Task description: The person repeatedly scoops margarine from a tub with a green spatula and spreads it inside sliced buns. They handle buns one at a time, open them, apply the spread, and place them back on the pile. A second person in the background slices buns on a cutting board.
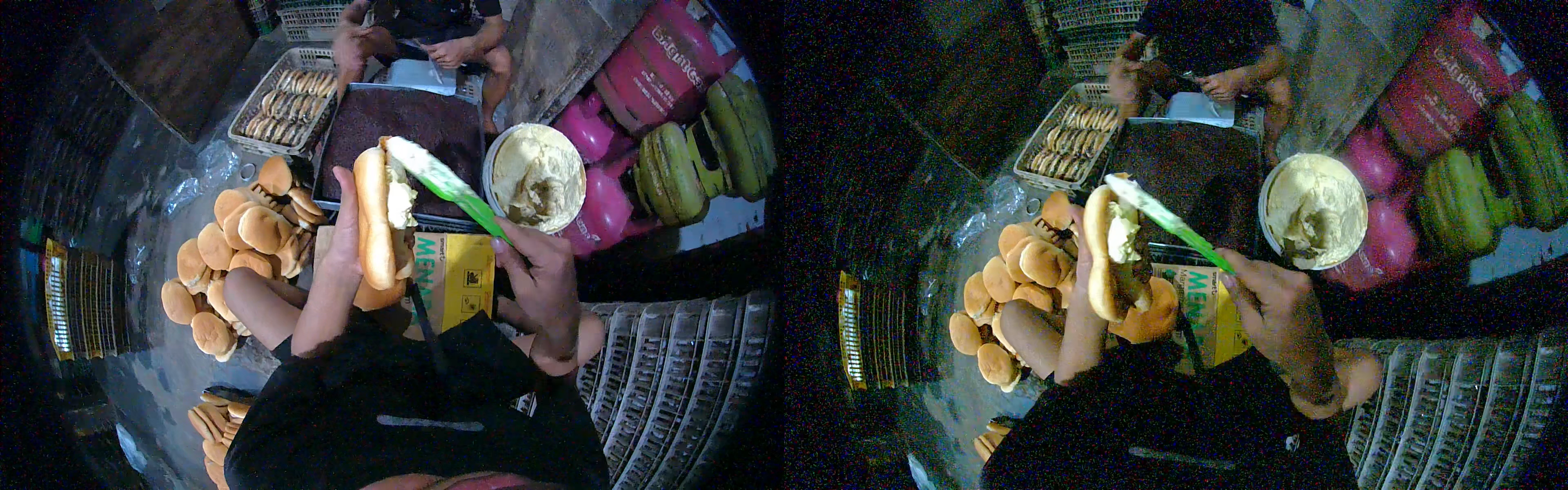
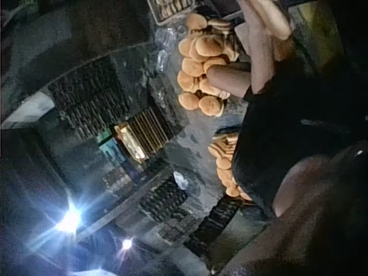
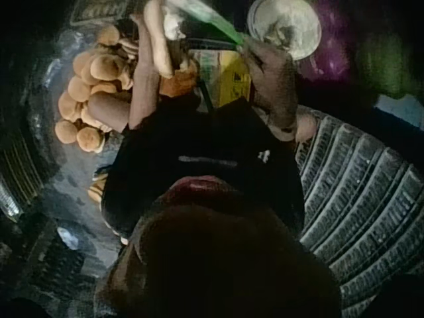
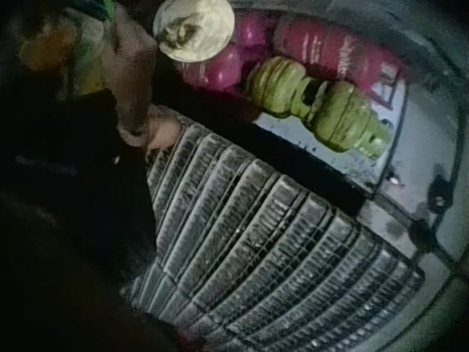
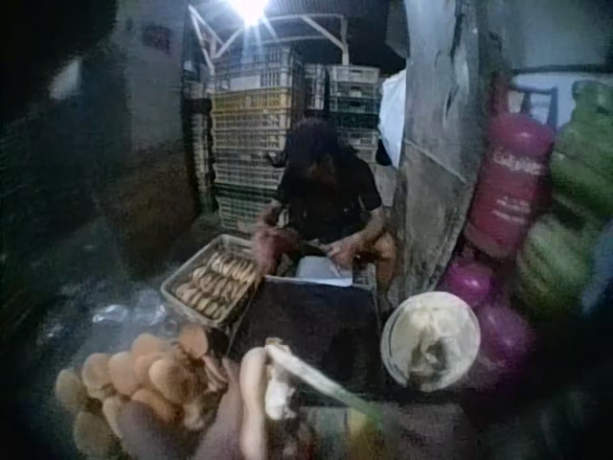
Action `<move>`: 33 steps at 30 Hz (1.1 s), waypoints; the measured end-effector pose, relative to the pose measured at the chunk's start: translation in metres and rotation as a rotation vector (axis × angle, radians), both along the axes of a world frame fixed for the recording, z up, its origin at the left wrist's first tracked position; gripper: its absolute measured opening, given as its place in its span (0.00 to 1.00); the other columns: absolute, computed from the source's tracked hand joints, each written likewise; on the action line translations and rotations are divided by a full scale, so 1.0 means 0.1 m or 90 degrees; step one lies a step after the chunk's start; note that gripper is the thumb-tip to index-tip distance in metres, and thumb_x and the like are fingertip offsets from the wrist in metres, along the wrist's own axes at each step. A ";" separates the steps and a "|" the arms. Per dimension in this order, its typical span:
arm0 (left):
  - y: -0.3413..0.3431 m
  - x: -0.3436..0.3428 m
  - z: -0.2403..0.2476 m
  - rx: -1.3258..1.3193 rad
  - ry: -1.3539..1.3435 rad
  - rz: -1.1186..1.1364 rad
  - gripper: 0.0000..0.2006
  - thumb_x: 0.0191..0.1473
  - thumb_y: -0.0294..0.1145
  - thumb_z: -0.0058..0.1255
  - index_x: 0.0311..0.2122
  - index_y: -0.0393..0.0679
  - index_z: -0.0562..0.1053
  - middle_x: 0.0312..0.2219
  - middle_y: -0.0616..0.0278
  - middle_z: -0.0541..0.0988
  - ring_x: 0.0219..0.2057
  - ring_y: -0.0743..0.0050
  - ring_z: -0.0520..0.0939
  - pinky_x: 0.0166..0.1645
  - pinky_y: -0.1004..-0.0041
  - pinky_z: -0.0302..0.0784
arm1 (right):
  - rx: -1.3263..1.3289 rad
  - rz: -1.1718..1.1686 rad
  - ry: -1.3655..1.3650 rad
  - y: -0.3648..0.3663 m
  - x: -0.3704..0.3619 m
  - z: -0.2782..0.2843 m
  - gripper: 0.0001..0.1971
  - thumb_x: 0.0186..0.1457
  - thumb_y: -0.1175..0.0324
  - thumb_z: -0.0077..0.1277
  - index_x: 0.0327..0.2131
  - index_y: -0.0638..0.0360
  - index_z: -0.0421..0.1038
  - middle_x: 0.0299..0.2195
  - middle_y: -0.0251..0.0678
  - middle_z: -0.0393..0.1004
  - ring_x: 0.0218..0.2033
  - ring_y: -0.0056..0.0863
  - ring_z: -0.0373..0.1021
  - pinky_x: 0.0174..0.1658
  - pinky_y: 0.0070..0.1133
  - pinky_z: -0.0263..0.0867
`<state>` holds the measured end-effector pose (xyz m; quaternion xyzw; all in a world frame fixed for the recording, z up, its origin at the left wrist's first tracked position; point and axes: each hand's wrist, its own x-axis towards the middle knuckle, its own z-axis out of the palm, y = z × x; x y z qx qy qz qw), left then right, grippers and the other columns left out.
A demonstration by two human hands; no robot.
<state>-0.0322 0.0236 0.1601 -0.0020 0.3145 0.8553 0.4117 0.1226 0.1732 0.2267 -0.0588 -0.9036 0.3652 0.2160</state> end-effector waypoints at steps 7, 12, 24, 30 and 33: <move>-0.05 -0.13 -0.16 0.064 0.084 -0.090 0.34 0.45 0.69 0.29 0.43 0.47 0.65 0.28 0.62 0.75 0.26 0.68 0.77 0.32 0.69 0.76 | 0.063 0.069 0.002 -0.04 0.05 -0.09 0.12 0.47 0.75 0.49 0.38 0.65 0.70 0.15 0.40 0.65 0.13 0.26 0.61 0.18 0.21 0.56; -0.01 -0.18 -0.19 0.090 -0.026 -0.048 0.33 0.44 0.68 0.32 0.40 0.48 0.67 0.27 0.61 0.74 0.27 0.66 0.77 0.33 0.67 0.76 | 0.091 0.070 -0.031 -0.09 0.16 -0.12 0.12 0.47 0.76 0.49 0.38 0.64 0.70 0.14 0.39 0.62 0.11 0.28 0.59 0.16 0.22 0.55; 0.03 -0.16 -0.25 0.208 -0.128 -0.026 0.34 0.41 0.68 0.39 0.42 0.45 0.66 0.31 0.55 0.74 0.33 0.58 0.76 0.39 0.58 0.73 | 0.125 -0.016 -0.045 -0.40 0.30 -0.46 0.15 0.47 0.79 0.47 0.41 0.66 0.67 0.19 0.42 0.67 0.17 0.33 0.66 0.21 0.26 0.61; 0.01 0.00 -0.24 0.349 -0.075 -0.013 0.27 0.49 0.44 0.46 0.53 0.46 0.57 0.48 0.48 0.65 0.51 0.53 0.65 0.55 0.48 0.58 | 0.119 -0.040 -0.023 -0.44 0.26 -0.59 0.15 0.46 0.80 0.47 0.41 0.68 0.67 0.20 0.44 0.68 0.20 0.35 0.68 0.24 0.25 0.64; 0.00 0.01 -0.26 0.257 0.039 0.034 0.25 0.52 0.38 0.44 0.54 0.44 0.57 0.47 0.47 0.65 0.48 0.55 0.68 0.53 0.56 0.64 | 0.117 -0.027 0.024 -0.50 0.25 -0.64 0.17 0.45 0.80 0.48 0.42 0.68 0.66 0.20 0.43 0.68 0.19 0.34 0.68 0.22 0.25 0.64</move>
